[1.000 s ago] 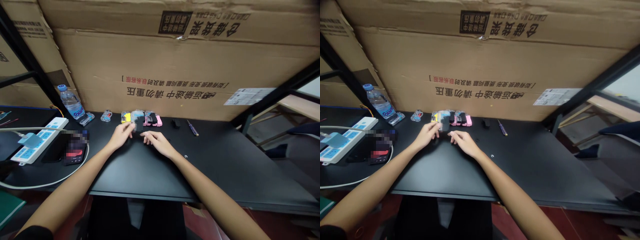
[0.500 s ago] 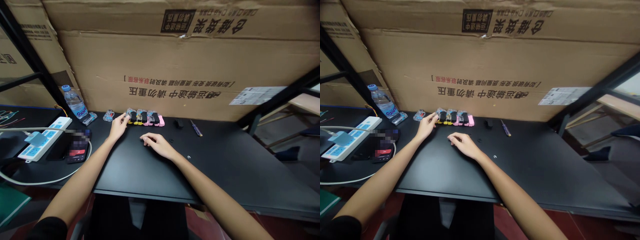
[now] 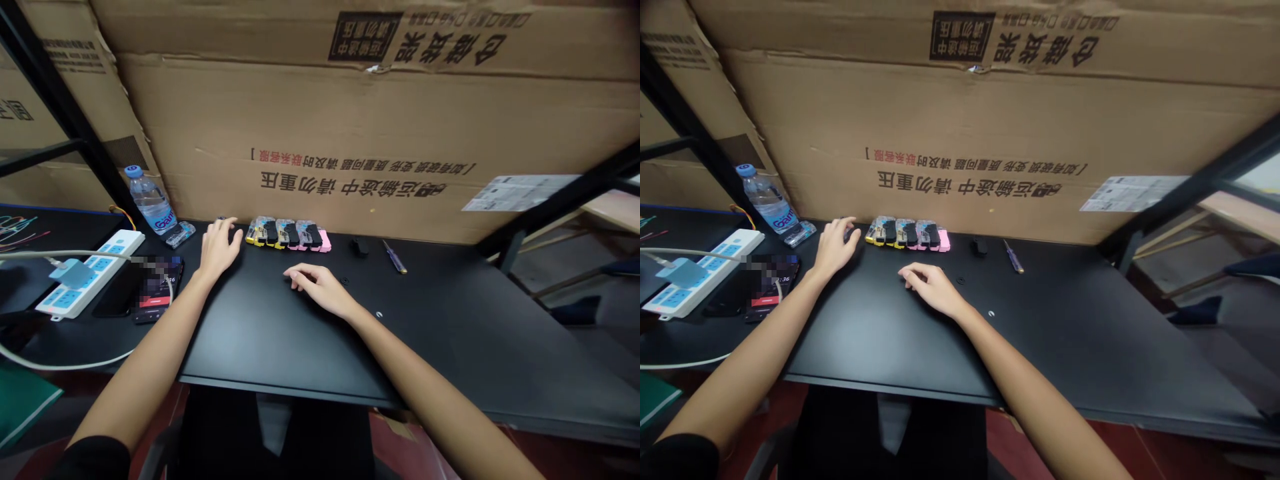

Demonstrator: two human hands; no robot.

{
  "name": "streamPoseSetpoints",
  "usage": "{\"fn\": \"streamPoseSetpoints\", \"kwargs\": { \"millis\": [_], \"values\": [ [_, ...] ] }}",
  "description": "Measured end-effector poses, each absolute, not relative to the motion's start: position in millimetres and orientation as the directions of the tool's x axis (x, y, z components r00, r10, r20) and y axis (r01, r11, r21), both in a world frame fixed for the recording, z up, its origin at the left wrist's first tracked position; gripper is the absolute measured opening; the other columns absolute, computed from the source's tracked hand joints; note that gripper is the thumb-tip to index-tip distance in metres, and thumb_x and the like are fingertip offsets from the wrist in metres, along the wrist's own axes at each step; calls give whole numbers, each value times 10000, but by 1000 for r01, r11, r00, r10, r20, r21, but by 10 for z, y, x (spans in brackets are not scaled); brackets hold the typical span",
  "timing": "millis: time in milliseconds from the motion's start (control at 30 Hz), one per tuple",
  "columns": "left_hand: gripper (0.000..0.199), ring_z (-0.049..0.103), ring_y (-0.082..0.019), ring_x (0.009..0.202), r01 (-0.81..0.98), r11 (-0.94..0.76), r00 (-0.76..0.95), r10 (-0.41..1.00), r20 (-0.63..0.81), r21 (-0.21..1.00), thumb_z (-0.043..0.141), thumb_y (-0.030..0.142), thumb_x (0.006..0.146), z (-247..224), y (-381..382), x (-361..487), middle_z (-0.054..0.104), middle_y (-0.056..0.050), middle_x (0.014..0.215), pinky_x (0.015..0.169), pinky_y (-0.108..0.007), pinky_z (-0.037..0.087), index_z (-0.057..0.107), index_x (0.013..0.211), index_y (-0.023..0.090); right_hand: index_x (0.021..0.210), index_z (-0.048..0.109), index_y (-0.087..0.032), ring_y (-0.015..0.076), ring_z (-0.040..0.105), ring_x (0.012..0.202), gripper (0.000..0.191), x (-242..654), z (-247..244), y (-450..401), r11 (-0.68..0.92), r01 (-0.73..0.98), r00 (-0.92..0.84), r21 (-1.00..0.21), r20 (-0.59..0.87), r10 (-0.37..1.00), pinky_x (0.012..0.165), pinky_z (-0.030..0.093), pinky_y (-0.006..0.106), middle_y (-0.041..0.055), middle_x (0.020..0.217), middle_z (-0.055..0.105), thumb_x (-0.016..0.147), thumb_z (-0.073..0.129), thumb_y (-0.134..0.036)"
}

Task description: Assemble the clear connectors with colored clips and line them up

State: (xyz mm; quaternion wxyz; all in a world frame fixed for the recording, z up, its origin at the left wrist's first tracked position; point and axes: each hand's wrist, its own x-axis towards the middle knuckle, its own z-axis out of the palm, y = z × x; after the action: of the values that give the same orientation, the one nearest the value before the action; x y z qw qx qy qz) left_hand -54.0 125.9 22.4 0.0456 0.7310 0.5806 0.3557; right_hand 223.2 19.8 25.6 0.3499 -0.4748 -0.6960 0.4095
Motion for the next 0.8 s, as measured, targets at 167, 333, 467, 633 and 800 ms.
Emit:
{"fn": "streamPoseSetpoints", "kwargs": {
  "millis": [167, 333, 467, 633, 800],
  "values": [
    [414, 431, -403, 1520, 945, -198, 102, 935, 339, 261, 555, 334, 1036, 243, 1201, -649, 545, -128, 1642, 1233, -600, 378, 697, 1413, 242, 1076, 790, -173, 218, 719, 814, 369, 2235, 248, 196, 244, 380, -294, -892, 134, 946, 779, 569, 352, 74, 890, 780, 1023, 587, -477],
    [332, 570, -429, 1328, 976, -160, 113, 953, 281, 150, 589, 416, 1015, 420, 1081, -654, 629, -177, 1447, 1049, -550, 510, 802, 1200, 242, 995, 803, -191, 220, 720, 789, 317, 2426, 355, 267, 323, 470, -125, -821, 300, 946, 776, 562, 355, 58, 843, 778, 999, 615, -446],
    [347, 692, -359, 1074, 967, -197, 167, 969, 183, 162, 563, 477, 1014, 582, 982, -700, 730, -142, 1136, 868, -427, 539, 838, 1016, 266, 979, 808, -180, 204, 680, 732, 331, 2873, 470, 421, 298, 484, 164, -823, 420, 892, 713, 535, 337, 57, 814, 759, 968, 625, -456],
    [299, 709, -264, 830, 872, -388, 392, 919, 49, 298, 618, 485, 990, 615, 908, -593, 781, -43, 897, 693, -328, 431, 835, 898, 301, 963, 816, -163, 204, 678, 695, 347, 3418, 520, 521, 174, 539, 337, -824, 400, 852, 696, 541, 341, 70, 777, 755, 927, 637, -457],
    [242, 667, -202, 812, 597, -686, 699, 699, 150, 416, 614, 396, 1028, 480, 769, -298, 736, -25, 899, 711, -305, 428, 815, 978, 269, 922, 812, -188, 237, 710, 753, 286, 3603, 489, 504, 116, 692, 208, -713, 351, 913, 782, 579, 388, 80, 805, 783, 924, 659, -430]
  ]
}}
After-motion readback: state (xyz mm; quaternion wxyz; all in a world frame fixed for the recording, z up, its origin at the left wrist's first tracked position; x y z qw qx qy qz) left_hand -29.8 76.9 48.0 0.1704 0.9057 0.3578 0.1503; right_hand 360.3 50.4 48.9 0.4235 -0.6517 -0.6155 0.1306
